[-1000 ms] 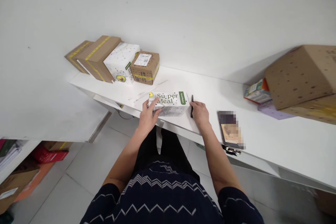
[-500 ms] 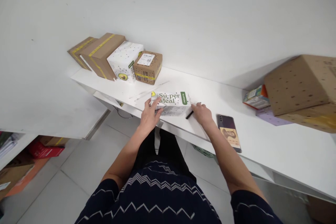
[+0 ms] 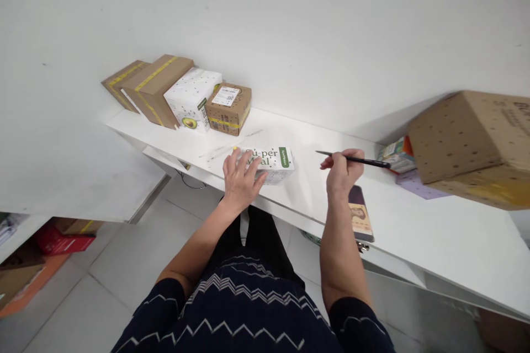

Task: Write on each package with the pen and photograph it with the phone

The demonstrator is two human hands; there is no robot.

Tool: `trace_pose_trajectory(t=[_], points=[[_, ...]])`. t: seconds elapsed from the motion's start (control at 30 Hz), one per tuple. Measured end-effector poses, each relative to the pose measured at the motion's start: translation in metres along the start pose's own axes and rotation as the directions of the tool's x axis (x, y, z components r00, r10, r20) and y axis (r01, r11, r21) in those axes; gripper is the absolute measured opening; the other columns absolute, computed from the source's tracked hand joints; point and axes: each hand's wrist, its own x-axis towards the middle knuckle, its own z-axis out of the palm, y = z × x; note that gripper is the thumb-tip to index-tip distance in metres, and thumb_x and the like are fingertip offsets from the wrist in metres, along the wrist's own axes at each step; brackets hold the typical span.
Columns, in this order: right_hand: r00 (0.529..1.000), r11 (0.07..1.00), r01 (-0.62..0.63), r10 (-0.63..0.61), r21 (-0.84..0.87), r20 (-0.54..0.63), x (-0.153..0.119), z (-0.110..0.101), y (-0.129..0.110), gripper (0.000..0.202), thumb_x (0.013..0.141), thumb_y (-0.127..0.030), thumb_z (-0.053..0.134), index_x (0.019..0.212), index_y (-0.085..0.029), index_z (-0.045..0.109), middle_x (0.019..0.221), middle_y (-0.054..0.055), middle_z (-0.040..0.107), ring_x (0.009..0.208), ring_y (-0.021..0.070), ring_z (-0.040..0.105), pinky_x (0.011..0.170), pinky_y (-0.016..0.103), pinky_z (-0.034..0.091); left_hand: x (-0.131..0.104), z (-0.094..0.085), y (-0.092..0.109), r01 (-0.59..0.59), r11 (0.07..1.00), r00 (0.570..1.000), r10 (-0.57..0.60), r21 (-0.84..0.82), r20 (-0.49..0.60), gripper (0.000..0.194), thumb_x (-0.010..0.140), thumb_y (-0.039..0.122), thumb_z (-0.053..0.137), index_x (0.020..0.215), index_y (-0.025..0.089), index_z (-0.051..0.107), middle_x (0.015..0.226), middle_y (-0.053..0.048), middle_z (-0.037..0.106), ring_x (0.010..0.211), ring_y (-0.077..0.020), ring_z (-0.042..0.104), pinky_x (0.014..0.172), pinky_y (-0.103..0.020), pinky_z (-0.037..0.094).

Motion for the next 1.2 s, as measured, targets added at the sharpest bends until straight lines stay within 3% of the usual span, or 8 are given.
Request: trace_pose_trajectory(t=[0.07,0.13,0.23,0.37,0.5,0.73,1.2], points=[[0.996,0.959,-0.012,-0.013,0.283,0.088,-0.009,0.018,-0.021,0.008,0.081,-0.028,0.052,0.085,-0.023,0.053,0.056,-0.007,0.057,0.046,0.0128,0.054,0.048,0.025,0.046,0.005,0.004,0.009,-0.065,0.998,0.998,0.065,0.007,0.013,0.031,0.097,0.042,0.057,0.119,0.023,0.068,0.126,-0.012,0.069,0.131,-0.0327,0.054,0.111,-0.051,0.036],[0.974,0.925,-0.046,-0.043,0.377,0.224,-0.018,0.038,-0.039,0.012,0.082,-0.028,0.052,0.088,-0.021,0.059,0.069,-0.002,0.066,0.055,0.0125,0.061,0.054,0.026,0.051,0.008,0.009,0.015,-0.097,0.995,0.994,0.096,0.021,0.043,0.032,0.098,0.04,0.055,0.121,0.022,0.067,0.125,-0.011,0.071,0.126,-0.03,0.059,0.109,-0.048,0.038],[0.914,0.931,-0.083,-0.072,0.356,0.399,-0.029,0.063,-0.052,0.012,0.081,-0.026,0.058,0.091,-0.022,0.063,0.078,-0.001,0.07,0.065,0.0117,0.065,0.065,0.027,0.054,0.009,0.016,0.016,-0.127,0.99,0.99,0.123,0.058,0.067,0.035,0.099,0.039,0.053,0.123,0.019,0.067,0.126,-0.01,0.071,0.12,-0.0283,0.062,0.103,-0.043,0.042],[0.854,0.958,-0.132,-0.019,0.253,0.519,-0.035,0.081,-0.047,0.009,0.078,-0.027,0.063,0.084,-0.021,0.059,0.064,-0.005,0.063,0.057,0.01,0.059,0.058,0.023,0.049,0.007,0.021,0.012,-0.138,0.987,0.988,0.132,0.077,0.078,0.037,0.1,0.041,0.051,0.124,0.018,0.067,0.127,-0.01,0.071,0.119,-0.0272,0.063,0.101,-0.041,0.043],[0.839,0.99,-0.115,0.054,0.079,0.541,-0.036,0.082,-0.039,0.01,0.081,-0.03,0.06,0.078,-0.022,0.055,0.062,-0.005,0.06,0.054,0.0098,0.055,0.053,0.022,0.044,0.006,0.022,0.012,-0.117,0.991,0.989,0.11,0.07,0.095,0.036,0.1,0.041,0.051,0.123,0.019,0.068,0.126,-0.01,0.072,0.119,-0.0265,0.064,0.101,-0.041,0.043],[0.82,0.994,0.058,0.008,-0.097,0.572,-0.04,0.082,-0.04,0.014,0.082,-0.033,0.058,0.08,-0.02,0.062,0.06,-0.005,0.061,0.054,0.012,0.058,0.056,0.024,0.045,0.005,0.025,0.013,-0.135,0.988,0.991,0.133,0.077,0.032,0.036,0.1,0.04,0.051,0.121,0.017,0.068,0.121,-0.01,0.074,0.117,-0.0267,0.065,0.098,-0.04,0.043],[0.819,0.976,0.133,-0.01,-0.174,0.573,-0.038,0.084,-0.043,0.016,0.083,-0.034,0.056,0.079,-0.02,0.062,0.06,-0.003,0.064,0.055,0.0134,0.061,0.057,0.025,0.047,0.005,0.025,0.013,-0.131,0.987,0.991,0.127,0.092,0.04,0.038,0.102,0.043,0.047,0.118,0.016,0.068,0.123,-0.008,0.074,0.116,-0.0259,0.065,0.097,-0.04,0.043]])
